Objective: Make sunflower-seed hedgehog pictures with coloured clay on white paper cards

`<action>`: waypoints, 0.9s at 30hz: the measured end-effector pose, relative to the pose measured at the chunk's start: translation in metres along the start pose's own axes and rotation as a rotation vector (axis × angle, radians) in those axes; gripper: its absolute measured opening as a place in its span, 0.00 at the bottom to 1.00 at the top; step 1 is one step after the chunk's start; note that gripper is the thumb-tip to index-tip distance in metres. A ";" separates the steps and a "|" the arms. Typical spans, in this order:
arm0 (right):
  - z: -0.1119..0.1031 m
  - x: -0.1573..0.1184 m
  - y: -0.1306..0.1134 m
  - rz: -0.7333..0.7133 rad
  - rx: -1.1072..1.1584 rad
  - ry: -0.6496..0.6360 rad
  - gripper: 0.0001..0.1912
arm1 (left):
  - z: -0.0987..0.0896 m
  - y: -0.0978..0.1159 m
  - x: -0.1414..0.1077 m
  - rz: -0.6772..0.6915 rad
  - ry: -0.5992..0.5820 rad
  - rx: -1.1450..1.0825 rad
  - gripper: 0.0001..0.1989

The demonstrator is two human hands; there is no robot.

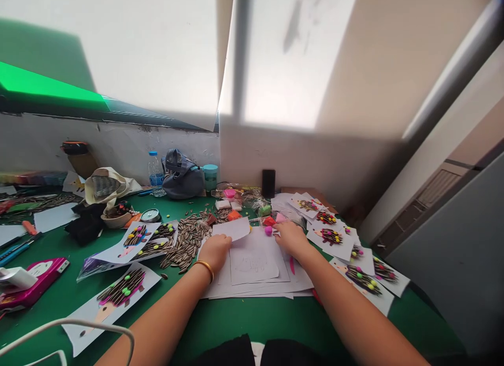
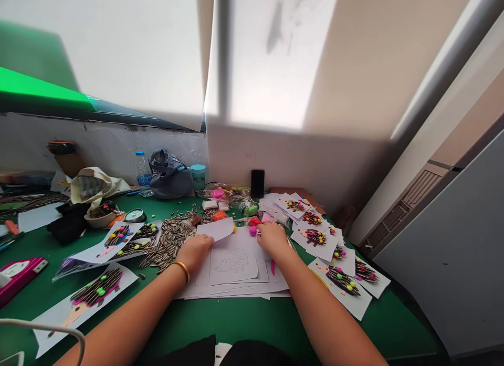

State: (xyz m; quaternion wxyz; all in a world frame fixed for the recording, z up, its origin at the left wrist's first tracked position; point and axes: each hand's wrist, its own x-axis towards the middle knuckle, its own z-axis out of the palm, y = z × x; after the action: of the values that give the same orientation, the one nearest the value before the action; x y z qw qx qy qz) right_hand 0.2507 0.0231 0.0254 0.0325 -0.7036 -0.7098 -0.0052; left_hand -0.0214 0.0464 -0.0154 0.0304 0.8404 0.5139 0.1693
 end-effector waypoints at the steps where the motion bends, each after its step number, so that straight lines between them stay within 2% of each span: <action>1: 0.001 0.004 -0.003 -0.007 0.001 0.007 0.19 | -0.002 -0.002 0.001 -0.022 0.040 -0.010 0.13; 5: 0.006 0.017 -0.012 -0.031 0.005 0.025 0.15 | -0.014 -0.009 0.002 -0.132 0.233 -0.040 0.17; 8: 0.010 0.024 -0.015 -0.037 0.013 0.053 0.12 | -0.021 -0.009 -0.001 -0.111 0.298 -0.043 0.17; 12: 0.013 0.023 -0.015 -0.032 0.055 0.120 0.11 | -0.015 -0.006 -0.006 -0.012 0.172 0.068 0.17; 15: 0.018 0.008 -0.016 -0.030 0.119 0.185 0.11 | -0.006 -0.006 -0.007 0.008 0.081 0.099 0.18; 20: 0.037 -0.028 -0.013 -0.043 0.227 0.284 0.19 | -0.003 -0.004 -0.011 0.047 0.082 0.061 0.18; 24: 0.047 -0.037 0.000 -0.113 0.373 0.465 0.20 | -0.008 0.010 -0.018 0.146 0.023 -0.034 0.18; 27: 0.045 -0.036 0.002 -0.153 0.468 0.592 0.18 | -0.013 0.022 -0.025 0.156 -0.046 -0.083 0.21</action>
State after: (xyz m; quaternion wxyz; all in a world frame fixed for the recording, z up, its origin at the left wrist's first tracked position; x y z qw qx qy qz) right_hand 0.2516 -0.0110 -0.0211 0.3954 -0.5901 -0.7022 -0.0485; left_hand -0.0175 0.0128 -0.0042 0.0637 0.8796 0.4384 0.1731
